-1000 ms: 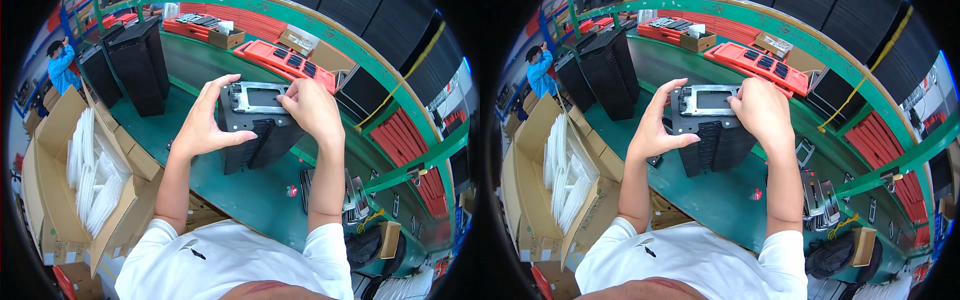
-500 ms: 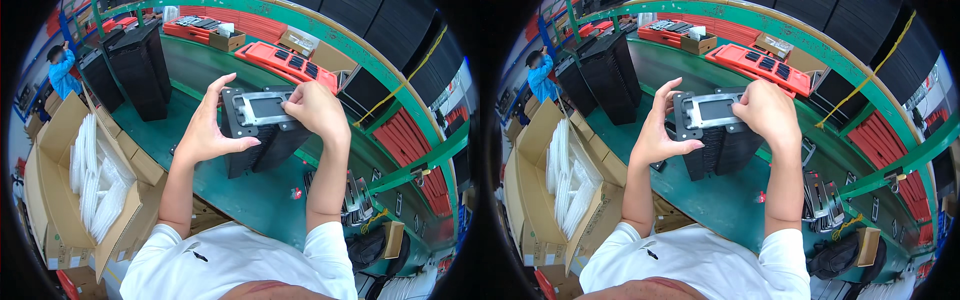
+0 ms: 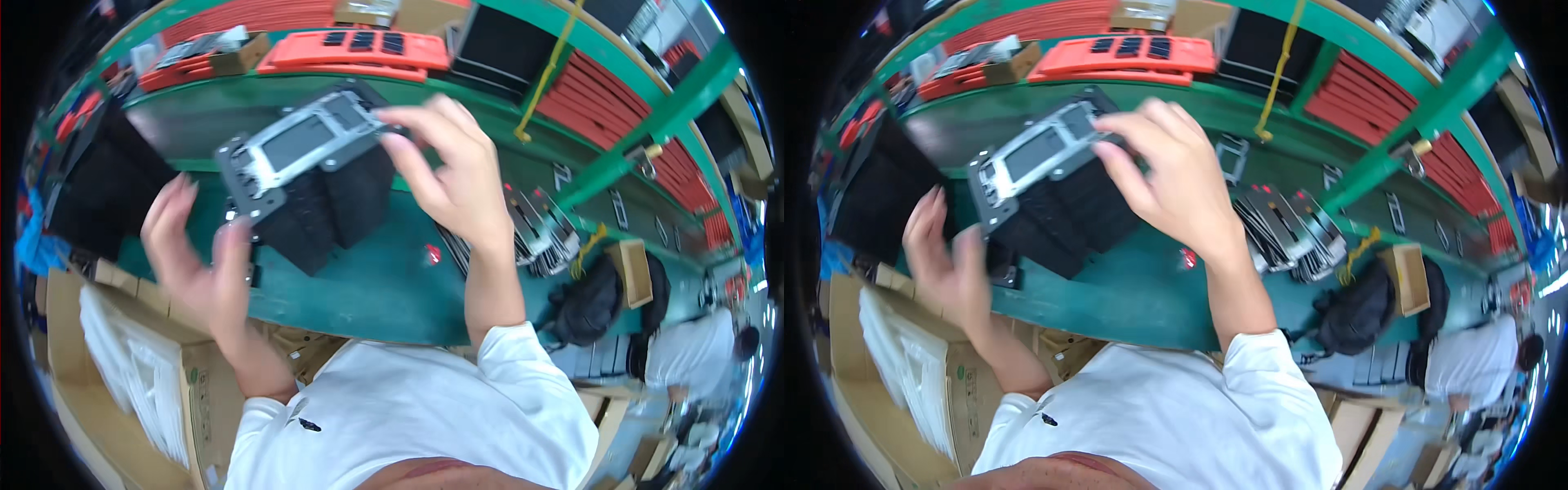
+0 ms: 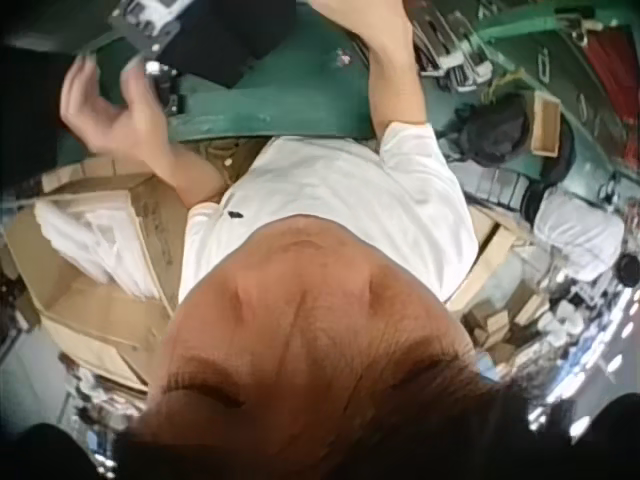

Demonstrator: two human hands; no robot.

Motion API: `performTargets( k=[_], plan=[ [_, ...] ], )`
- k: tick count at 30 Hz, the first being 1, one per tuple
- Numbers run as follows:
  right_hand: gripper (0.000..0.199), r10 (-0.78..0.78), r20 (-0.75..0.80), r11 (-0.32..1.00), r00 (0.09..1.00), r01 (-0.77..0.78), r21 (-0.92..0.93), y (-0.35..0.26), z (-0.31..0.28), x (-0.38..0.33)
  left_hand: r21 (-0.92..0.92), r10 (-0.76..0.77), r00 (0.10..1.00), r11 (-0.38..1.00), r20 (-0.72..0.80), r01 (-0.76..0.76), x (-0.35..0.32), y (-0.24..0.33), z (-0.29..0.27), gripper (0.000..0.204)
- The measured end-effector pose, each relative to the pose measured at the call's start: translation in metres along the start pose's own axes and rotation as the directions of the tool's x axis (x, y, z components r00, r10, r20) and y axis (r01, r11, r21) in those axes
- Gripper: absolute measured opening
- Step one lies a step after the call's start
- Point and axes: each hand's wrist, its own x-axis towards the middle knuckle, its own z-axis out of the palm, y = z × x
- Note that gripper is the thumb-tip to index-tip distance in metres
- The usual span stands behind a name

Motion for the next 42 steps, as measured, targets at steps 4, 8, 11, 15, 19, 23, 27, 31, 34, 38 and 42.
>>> performTargets(
  k=[4,8,11,15,19,23,27,31,34,38,42],
  plan=[
    [0.021,0.526,-0.001,0.82,0.85,-0.507,-0.266,0.042,-0.038,-0.114,-0.762,-0.019,0.937,0.576,0.349,0.295,-0.015,0.03,-0.022,0.022],
    [0.028,0.498,0.085,0.661,0.863,-0.315,-0.681,0.063,-0.044,-0.207,-0.707,0.292,0.656,0.118,0.696,0.698,0.026,0.082,0.013,0.016],
    [0.033,0.545,0.153,0.624,0.824,-0.277,-0.731,0.046,-0.031,-0.215,-0.652,0.312,0.608,0.047,0.73,0.757,0.024,0.084,0.021,0.016],
    [0.031,0.656,0.072,0.593,0.751,-0.454,-0.665,0.04,-0.036,-0.23,-0.684,0.351,0.641,0.0,0.683,0.729,0.023,0.083,0.037,0.015],
    [0.031,0.603,0.029,0.577,0.797,-0.411,-0.706,0.038,-0.038,-0.239,-0.706,0.457,0.65,-0.066,0.607,0.705,0.029,0.086,0.067,0.013],
    [0.031,0.62,0.048,0.595,0.783,-0.429,-0.679,0.036,-0.031,-0.237,-0.724,0.499,0.659,-0.089,0.562,0.684,0.033,0.088,0.084,0.012],
    [0.032,0.622,0.023,0.591,0.783,-0.449,-0.67,0.038,-0.031,-0.235,-0.73,0.496,0.659,-0.071,0.566,0.68,0.034,0.084,0.085,0.012],
    [0.034,0.619,-0.019,0.551,0.785,-0.452,-0.702,0.04,-0.031,-0.234,-0.757,0.471,0.676,-0.027,0.566,0.653,0.037,0.077,0.076,0.011],
    [0.033,0.593,0.009,0.577,0.805,-0.417,-0.702,0.043,-0.029,-0.238,-0.779,0.45,0.696,0.0,0.56,0.627,0.038,0.071,0.068,0.01],
    [0.03,0.558,-0.013,0.597,0.83,-0.412,-0.688,0.042,-0.03,-0.236,-0.812,0.411,0.731,0.04,0.544,0.582,0.038,0.067,0.048,0.009],
    [0.029,0.575,-0.016,0.61,0.818,-0.442,-0.657,0.04,-0.029,-0.24,-0.834,0.388,0.758,0.051,0.524,0.55,0.033,0.061,0.04,0.009]
  ],
)
